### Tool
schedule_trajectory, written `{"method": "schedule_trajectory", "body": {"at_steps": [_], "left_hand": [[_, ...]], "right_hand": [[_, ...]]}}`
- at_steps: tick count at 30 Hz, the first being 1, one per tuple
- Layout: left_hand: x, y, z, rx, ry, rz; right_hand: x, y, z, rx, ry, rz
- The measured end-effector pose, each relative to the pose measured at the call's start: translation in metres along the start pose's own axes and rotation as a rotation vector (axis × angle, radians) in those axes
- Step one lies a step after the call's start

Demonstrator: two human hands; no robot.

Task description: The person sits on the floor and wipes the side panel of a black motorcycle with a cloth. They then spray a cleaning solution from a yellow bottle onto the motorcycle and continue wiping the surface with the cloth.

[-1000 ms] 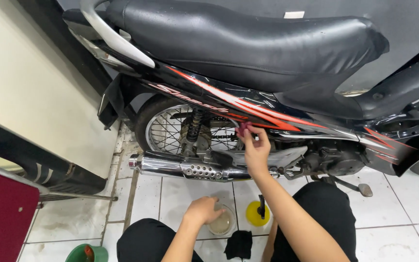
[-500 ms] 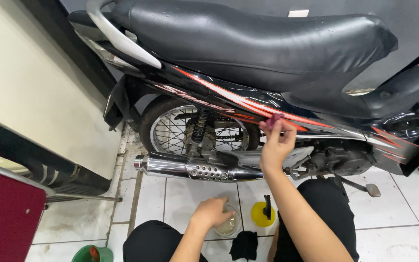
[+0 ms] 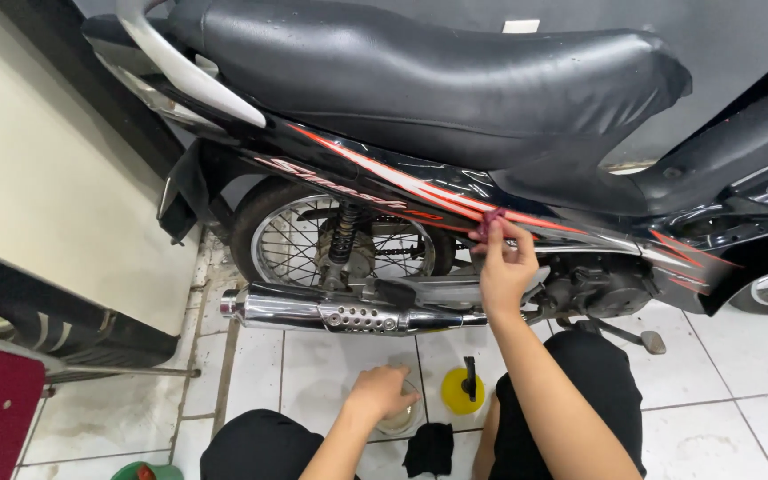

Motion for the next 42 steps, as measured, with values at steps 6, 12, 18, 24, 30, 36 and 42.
{"method": "schedule_trajectory", "body": {"at_steps": [6, 12, 18, 24, 30, 36, 42], "left_hand": [[0.001, -0.006, 0.000, -0.043, -0.076, -0.005], [-0.003, -0.002, 0.010, -0.082, -0.104, 0.065], [0.001, -0.017, 0.006, -0.110, -0.068, 0.065], [-0.003, -0.006, 0.016, -0.066, -0.048, 0.066], [-0.016, -0.002, 0.024, -0.094, -0.042, 0.069], [-0.013, -0.006, 0.025, -0.071, -0.021, 0.121], [-0.009, -0.019, 0.018, -0.065, 0.043, 0.054]], "right_hand": [[-0.073, 0.008, -0.033, 0.003, 0.364, -0.109], [-0.098, 0.020, -0.056, -0.051, 0.366, -0.090], [-0.110, 0.049, -0.055, -0.022, 0.377, -0.160], [-0.123, 0.029, -0.046, -0.219, 0.609, 0.061], [0.004, -0.057, 0.015, -0.588, 0.107, 0.374], [0.057, -0.075, 0.056, -0.807, -0.148, 0.492], [0.069, -0.080, 0.055, -0.813, -0.197, 0.438]]}}
Point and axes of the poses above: each hand's wrist, its own z-axis away from the middle knuckle, its own x-axis out of the palm, y = z × x, the point moved 10 cm from there along -z, towards the middle knuckle, and after that the axes turned 14 degrees about x, right-handed, at the moved point
